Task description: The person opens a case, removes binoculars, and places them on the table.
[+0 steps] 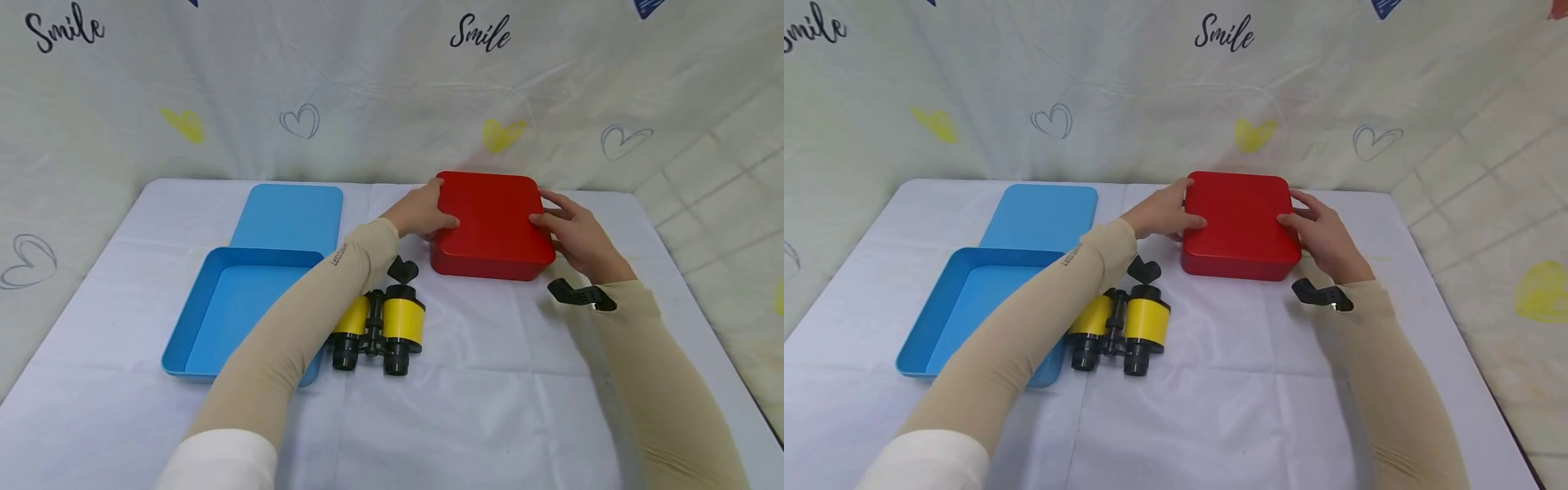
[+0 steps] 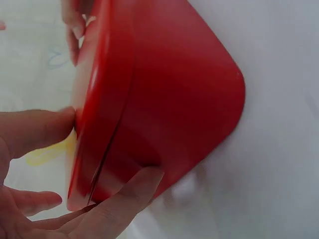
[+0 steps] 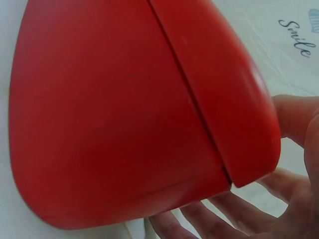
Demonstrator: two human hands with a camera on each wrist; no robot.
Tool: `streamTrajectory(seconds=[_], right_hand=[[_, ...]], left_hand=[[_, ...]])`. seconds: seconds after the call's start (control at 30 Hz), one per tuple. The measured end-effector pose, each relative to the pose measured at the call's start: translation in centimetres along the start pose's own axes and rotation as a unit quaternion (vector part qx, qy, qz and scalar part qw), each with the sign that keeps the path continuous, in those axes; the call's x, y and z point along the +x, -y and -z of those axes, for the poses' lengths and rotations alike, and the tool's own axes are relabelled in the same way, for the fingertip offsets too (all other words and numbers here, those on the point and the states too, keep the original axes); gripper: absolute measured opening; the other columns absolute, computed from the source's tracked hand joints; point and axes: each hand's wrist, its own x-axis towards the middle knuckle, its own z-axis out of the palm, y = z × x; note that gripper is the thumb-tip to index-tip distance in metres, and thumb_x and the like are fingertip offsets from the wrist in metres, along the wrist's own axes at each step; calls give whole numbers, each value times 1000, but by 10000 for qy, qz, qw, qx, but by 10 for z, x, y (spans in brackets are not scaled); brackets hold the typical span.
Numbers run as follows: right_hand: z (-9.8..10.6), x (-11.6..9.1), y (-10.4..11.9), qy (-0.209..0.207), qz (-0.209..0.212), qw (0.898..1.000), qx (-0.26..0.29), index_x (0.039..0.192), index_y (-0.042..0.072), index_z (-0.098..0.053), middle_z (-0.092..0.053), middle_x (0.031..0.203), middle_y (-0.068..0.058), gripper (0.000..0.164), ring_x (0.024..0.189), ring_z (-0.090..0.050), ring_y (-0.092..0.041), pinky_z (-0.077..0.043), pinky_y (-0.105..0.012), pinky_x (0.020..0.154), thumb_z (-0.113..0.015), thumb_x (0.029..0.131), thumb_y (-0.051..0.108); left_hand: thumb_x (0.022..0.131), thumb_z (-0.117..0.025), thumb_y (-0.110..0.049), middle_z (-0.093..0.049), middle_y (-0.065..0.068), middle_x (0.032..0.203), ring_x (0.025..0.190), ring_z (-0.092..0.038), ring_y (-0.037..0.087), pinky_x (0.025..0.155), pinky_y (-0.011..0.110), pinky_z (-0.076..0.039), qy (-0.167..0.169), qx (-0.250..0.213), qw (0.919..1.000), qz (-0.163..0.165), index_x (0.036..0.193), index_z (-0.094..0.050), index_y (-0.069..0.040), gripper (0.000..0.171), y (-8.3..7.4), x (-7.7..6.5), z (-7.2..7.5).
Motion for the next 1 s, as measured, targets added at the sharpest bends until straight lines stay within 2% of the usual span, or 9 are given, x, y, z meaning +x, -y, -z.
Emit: streamTrajectory(seconds=[0.1, 0.37, 0.53, 0.73, 0.8, 0.87, 0.93, 1.0], right_hand=[[0, 1, 1, 57, -10, 10000, 69, 163, 47, -14, -25, 172, -12, 71, 142, -41, -23, -55, -16, 92, -54, 104, 48], [2, 4, -1, 145, 7, 9997, 194, 162, 50, -16, -29, 168, -12, 72, 134, -44, -17, -54, -11, 83, -57, 104, 47], [5, 5, -4, 206, 64, 9996, 207, 163, 48, -16, -30, 167, -11, 72, 129, -46, -14, -55, -12, 84, -57, 104, 45], [6, 2, -3, 254, 129, 9994, 189, 163, 46, -17, -29, 166, -11, 72, 127, -47, -12, -55, -13, 86, -57, 104, 44], [6, 1, -3, 268, 108, 9996, 75, 163, 47, -15, -28, 168, -11, 73, 130, -46, -14, -56, -16, 91, -57, 104, 45], [6, -2, -3, 284, 63, 9996, -17, 163, 48, -14, -27, 169, -12, 73, 133, -45, -16, -55, -24, 103, -57, 104, 46], [6, -4, -4, 305, 23, 9995, -65, 163, 48, -12, -26, 170, -12, 74, 136, -43, -18, -51, -35, 114, -56, 104, 46], [6, -7, -4, 315, -21, 9995, -79, 163, 48, -11, -25, 171, -12, 74, 138, -43, -19, -45, -41, 119, -56, 104, 46]], left_hand=[[99, -70, -27, -51, 9, 149, 95, -68, 20, 83, 28, -63, -46, -308, 9995, 52, 167, -9, -17, 92, 3, 4, 0], [97, -72, -18, -48, 8, 151, 115, -63, 25, 87, 37, -64, 115, -1105, 9938, -15, 165, -16, -20, 88, 7, 7, 3], [95, -74, -17, -48, 8, 152, 119, -61, 27, 88, 39, -65, 162, -1197, 9927, -58, 163, -19, -20, 87, 6, 4, 3], [96, -73, -15, -50, 10, 148, 111, -65, 28, 88, 41, -65, 110, -1329, 9910, -109, 163, -19, -19, 86, 6, 0, 1], [95, -73, -14, -51, 10, 146, 112, -65, 28, 89, 41, -65, 106, -1330, 9910, -138, 161, -23, -19, 83, 6, -1, -1], [94, -75, -14, -52, 9, 146, 115, -64, 27, 88, 40, -65, 130, -1281, 9916, -156, 158, -27, -19, 80, 6, -1, -2], [94, -75, -14, -52, 8, 146, 118, -62, 26, 87, 39, -65, 139, -1216, 9923, -163, 156, -29, -19, 78, 6, -2, -4], [93, -76, -15, -52, 8, 146, 119, -62, 26, 86, 38, -65, 148, -1165, 9930, -133, 155, -29, -19, 78, 5, -2, -5]])
